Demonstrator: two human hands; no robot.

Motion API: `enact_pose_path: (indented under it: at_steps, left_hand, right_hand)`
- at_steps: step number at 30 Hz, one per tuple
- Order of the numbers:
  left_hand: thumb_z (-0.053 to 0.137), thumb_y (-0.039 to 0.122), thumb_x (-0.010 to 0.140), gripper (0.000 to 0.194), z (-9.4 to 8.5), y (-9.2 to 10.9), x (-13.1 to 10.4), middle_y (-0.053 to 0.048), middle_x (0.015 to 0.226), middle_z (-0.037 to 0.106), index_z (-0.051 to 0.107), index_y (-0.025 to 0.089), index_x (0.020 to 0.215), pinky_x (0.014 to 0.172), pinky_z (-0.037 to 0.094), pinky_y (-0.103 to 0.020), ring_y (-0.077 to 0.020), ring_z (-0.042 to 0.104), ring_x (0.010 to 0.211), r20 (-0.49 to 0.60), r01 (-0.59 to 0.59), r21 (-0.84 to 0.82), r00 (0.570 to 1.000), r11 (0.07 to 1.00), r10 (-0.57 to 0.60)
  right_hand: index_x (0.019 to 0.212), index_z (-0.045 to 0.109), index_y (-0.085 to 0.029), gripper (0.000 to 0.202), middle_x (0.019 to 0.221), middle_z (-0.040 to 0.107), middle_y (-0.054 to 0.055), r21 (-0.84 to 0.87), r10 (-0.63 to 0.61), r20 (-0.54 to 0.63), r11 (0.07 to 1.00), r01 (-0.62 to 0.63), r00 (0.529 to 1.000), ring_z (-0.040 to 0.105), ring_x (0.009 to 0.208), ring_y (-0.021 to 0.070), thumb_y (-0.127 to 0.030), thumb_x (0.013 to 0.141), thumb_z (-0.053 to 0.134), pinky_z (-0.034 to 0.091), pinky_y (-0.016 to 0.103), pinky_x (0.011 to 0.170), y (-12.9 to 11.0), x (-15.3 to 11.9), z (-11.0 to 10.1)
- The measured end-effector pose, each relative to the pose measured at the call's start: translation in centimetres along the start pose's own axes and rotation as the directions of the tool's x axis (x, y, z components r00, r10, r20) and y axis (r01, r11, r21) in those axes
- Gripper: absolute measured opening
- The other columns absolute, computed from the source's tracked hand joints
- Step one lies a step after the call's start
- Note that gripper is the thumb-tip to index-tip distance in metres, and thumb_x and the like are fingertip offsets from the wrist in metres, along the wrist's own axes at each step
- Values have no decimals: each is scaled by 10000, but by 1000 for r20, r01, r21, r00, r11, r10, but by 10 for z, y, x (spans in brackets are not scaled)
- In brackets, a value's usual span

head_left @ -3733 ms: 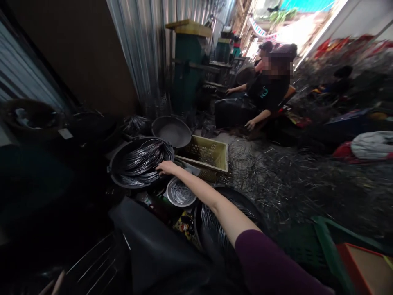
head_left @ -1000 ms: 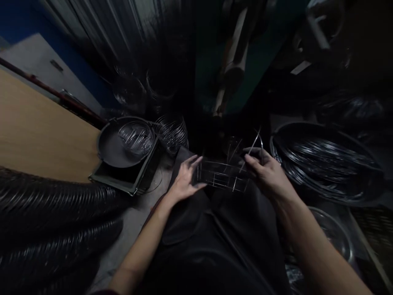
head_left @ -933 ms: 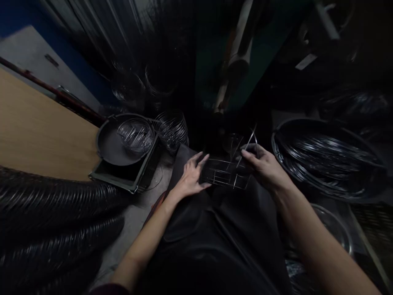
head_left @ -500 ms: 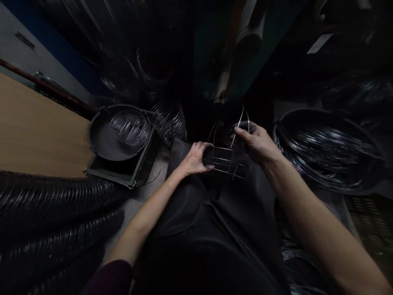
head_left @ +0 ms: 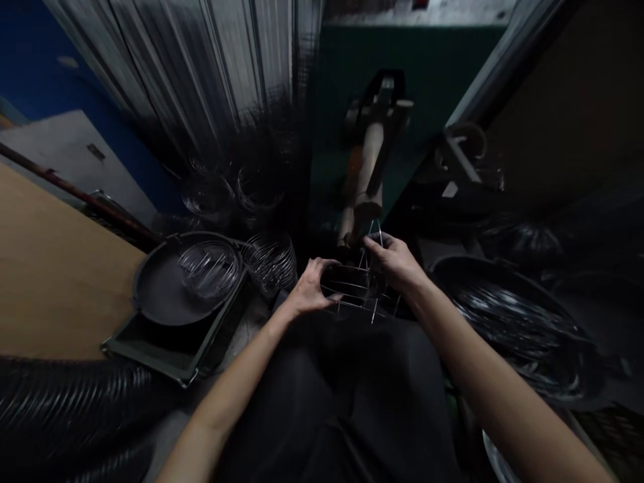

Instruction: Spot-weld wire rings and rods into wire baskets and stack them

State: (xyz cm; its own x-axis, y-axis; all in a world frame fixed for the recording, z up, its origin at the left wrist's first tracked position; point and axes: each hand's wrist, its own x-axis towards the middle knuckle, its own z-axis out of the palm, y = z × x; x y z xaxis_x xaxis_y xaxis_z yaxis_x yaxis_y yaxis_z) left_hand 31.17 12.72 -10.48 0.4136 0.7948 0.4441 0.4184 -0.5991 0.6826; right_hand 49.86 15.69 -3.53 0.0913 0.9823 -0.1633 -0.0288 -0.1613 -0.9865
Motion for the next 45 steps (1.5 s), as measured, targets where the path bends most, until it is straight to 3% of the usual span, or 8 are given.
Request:
enact_pose_path:
  at_steps: [4,10,17,24,38,42,45]
  left_hand:
    - [715,297,636,620,-5,-9,15,-100,1138,547,455,191,1188,993,395,-477,-256,522,1084,-12,6,-3,1000,1000,-6]
    - [721,291,613,556,-11,-19,27,-91,1087,567,485,178,1104,999,386,-490,-247,548,1035,33,11,28,999,1000,-12]
    - [721,298,614,564,-14,-25,42,-92,1110,567,473,183,1107,1019,357,-502,-255,538,1064,85,-18,49,996,999,14]
    - [729,343,615,566,-16,-29,42,-88,1093,571,485,183,1100,1013,369,-482,-252,540,1052,101,-3,52,995,999,-2]
    - [764,343,580,586,-24,-30,55,-92,1090,575,510,184,1083,935,432,-419,-255,553,1032,127,6,42,992,999,-12]
    - [775,329,572,597,-27,-30,57,-88,1100,576,513,182,1088,930,434,-409,-252,553,1034,134,13,62,991,998,-21]
    - [778,368,583,598,-29,-30,57,-89,1081,584,515,170,1083,901,449,-390,-238,569,992,144,-2,54,990,999,-6]
  right_hand:
    - [722,568,-142,428,517,499,-35,-2,16,3,1000,-16,1000,392,398,56,-444,518,791,261,175,332,-4,19,4]
    - [725,573,-148,424,558,540,-7,-43,44,24,998,-43,999,459,443,85,-441,521,800,326,194,373,2,33,5]
    - [729,530,-160,510,439,366,-91,-6,39,91,999,-38,995,258,349,26,-494,473,819,159,180,343,10,50,-3]
    - [779,566,-155,535,570,542,-16,-25,1,79,1000,1,997,407,417,73,-538,485,797,283,214,387,15,51,1]
    - [772,555,-162,402,462,443,-56,-84,-14,-2,996,14,1000,342,369,63,-430,566,773,244,201,360,11,59,3]
    - [736,548,-163,356,484,478,-39,-15,34,7,999,-34,999,374,378,66,-375,573,783,297,198,363,12,58,6]
    - [717,520,-181,316,448,419,-67,63,79,8,995,-79,997,340,359,55,-332,604,774,315,188,359,15,58,9]
